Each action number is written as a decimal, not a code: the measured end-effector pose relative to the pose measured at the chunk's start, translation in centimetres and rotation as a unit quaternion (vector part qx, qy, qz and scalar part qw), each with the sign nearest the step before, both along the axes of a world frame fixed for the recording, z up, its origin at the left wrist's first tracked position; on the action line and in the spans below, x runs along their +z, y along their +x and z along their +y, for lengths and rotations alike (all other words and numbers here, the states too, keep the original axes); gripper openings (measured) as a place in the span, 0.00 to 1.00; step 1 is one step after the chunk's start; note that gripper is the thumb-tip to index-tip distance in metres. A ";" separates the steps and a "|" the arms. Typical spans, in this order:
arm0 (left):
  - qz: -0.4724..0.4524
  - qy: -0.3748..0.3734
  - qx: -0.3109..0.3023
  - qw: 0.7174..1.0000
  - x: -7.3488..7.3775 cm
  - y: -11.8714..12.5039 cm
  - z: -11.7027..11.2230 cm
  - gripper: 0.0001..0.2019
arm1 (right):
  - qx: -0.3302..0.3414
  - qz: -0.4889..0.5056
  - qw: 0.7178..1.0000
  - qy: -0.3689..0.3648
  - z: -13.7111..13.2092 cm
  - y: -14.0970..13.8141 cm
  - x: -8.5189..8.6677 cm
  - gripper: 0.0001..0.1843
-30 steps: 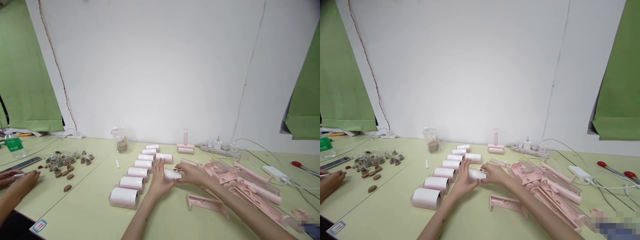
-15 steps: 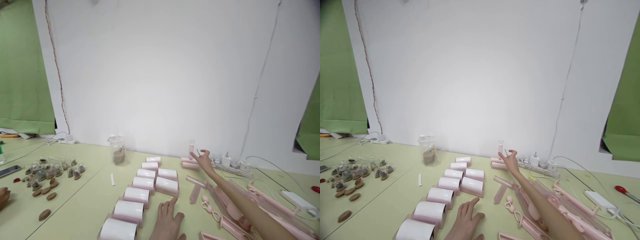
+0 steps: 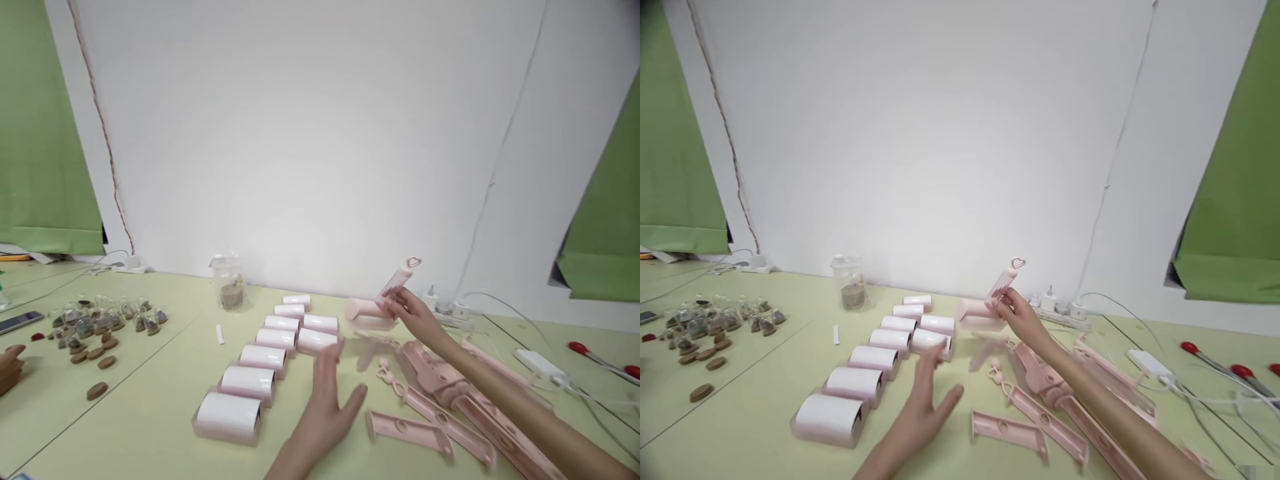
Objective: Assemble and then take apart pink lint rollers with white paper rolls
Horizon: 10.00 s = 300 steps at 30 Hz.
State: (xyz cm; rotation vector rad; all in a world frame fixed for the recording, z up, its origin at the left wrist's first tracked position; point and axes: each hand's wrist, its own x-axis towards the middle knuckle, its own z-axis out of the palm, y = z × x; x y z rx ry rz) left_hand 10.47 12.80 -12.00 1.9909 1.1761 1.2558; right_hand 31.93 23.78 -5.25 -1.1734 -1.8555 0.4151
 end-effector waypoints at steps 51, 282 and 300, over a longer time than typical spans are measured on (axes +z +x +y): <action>0.419 0.009 -0.214 0.882 0.6 1.5 -1.4 0.09 | 0.178 -0.363 0.907 0.119 -15.0 -0.3 -2.5 0.30; -0.017 0.067 0.030 0.997 2.2 -0.1 3.5 0.16 | 0.056 0.004 0.998 0.003 -5.1 -8.3 0.0 0.09; -0.239 0.009 0.103 0.965 -1.6 -2.1 5.6 0.19 | 0.052 0.048 0.996 0.053 -3.5 -9.4 -5.3 0.12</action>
